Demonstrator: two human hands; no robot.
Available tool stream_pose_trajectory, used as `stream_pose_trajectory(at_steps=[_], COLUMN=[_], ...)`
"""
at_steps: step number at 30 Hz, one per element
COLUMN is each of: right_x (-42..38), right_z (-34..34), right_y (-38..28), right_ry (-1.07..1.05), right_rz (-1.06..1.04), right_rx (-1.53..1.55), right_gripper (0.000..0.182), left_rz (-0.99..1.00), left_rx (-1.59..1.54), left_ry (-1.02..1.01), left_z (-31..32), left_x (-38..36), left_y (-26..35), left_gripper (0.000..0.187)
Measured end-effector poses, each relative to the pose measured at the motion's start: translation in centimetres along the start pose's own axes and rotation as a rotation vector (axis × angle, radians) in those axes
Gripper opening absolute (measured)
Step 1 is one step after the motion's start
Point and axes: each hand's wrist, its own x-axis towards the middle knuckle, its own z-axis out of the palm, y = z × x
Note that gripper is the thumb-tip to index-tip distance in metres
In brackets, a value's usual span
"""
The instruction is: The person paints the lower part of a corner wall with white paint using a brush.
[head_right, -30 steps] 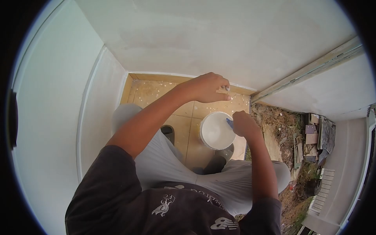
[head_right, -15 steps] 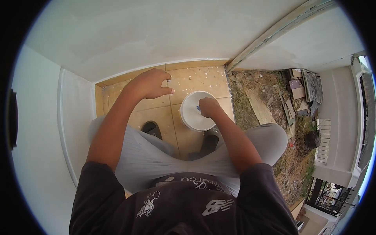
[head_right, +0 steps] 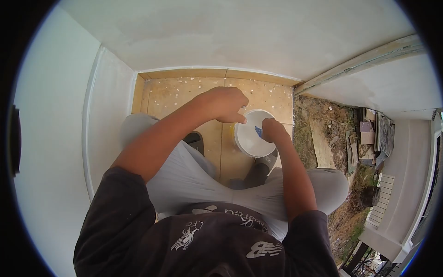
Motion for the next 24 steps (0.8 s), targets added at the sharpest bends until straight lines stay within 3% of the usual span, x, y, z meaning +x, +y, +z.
stream_pose_trajectory(at_steps=[6,9,19,24], right_x=[-1.2,-2.2,-4.6,-5.6], right_z=[-2.9,-4.6,-7.3,-7.8], right_y=[0.6,0.5,2.3,2.6], right_ry=[-0.028,-0.055,0.019,0.020], right_rz=[-0.088,-0.062,0.009,0.053], right_rx=[-0.005,0.030,0.063,0.140], right_gripper=[0.020,0.019,0.024,0.023], left_rz=[0.049,-0.052,-0.178,-0.191], left_rx=[0.025,0.008,0.085,0.013], left_ry=[0.006,0.016,-0.084,-0.170], left_z=[0.6,0.8,2.7,5.3], left_x=[0.4,1.3,2.6,4.0], left_y=[0.4,-1.3,-3.9,-4.2], left_gripper=[0.042,0.039,0.046,0.058])
